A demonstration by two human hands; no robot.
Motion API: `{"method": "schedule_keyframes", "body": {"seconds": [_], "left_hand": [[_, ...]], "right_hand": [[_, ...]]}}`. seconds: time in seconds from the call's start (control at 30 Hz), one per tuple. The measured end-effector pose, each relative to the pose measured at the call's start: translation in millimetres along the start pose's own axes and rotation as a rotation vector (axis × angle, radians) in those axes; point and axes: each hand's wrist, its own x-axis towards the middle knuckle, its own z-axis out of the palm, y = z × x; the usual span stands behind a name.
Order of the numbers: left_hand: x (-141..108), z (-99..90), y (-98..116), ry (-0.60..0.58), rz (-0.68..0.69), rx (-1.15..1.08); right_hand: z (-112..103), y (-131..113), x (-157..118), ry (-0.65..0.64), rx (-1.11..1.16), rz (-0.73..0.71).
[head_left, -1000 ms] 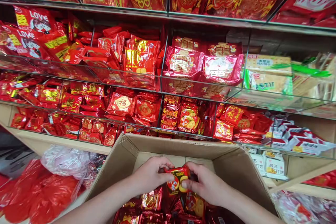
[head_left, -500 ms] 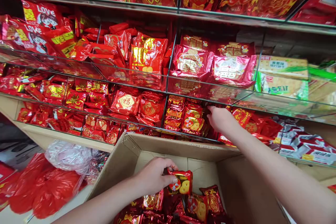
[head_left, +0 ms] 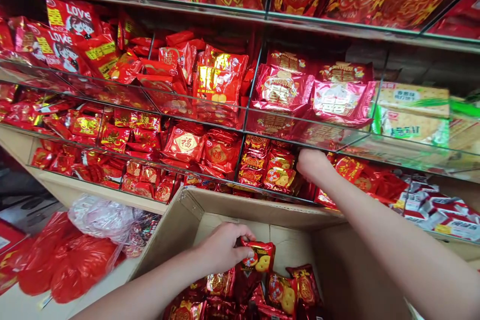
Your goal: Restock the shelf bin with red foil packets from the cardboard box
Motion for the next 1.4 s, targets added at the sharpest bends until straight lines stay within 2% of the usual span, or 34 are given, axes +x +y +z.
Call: {"method": "schedule_keyframes", "body": {"seconds": [0.17, 0.33, 0.5, 0.7, 0.87, 1.1, 1.27, 1.4], "left_hand": [[-3.4, -2.6, 5.2, -0.019, 0.021, 0.011], [-4.4, -1.2, 6.7, -0.034, 0.052, 0.022], [-6.2, 0.6, 5.6, -0.027, 0.061, 0.052], [-9.2, -0.6, 5.3, -0.014, 0.063, 0.062], [-8.5, -2.1, 6.2, 0.006, 0.064, 0.027], [-5.3, -5.6, 9.6, 0.045, 0.052, -0.059], [-6.0, -5.4, 10.0, 0.045, 0.035, -0.094], [-4.9, -2.6, 7.3, 0.072, 0.05, -0.16]], "right_hand": [[-9.8, 13.4, -44.0, 0.121, -0.057, 0.143], [-4.2, 28.7, -68.1, 0.026, -0.025, 0.148], [14.1, 27.4, -66.1, 0.0, 0.016, 0.148], [24.5, 24.5, -62.2, 0.058, -0.084, 0.14], [28.1, 26.9, -59.2, 0.121, -0.045, 0.147], [25.0, 27.5, -55.5, 0.205, 0.051, 0.212], [20.0, 28.4, -58.4, 0.167, 0.001, 0.171], [6.6, 37.2, -64.3, 0.155, -0.034, 0.18]]}}
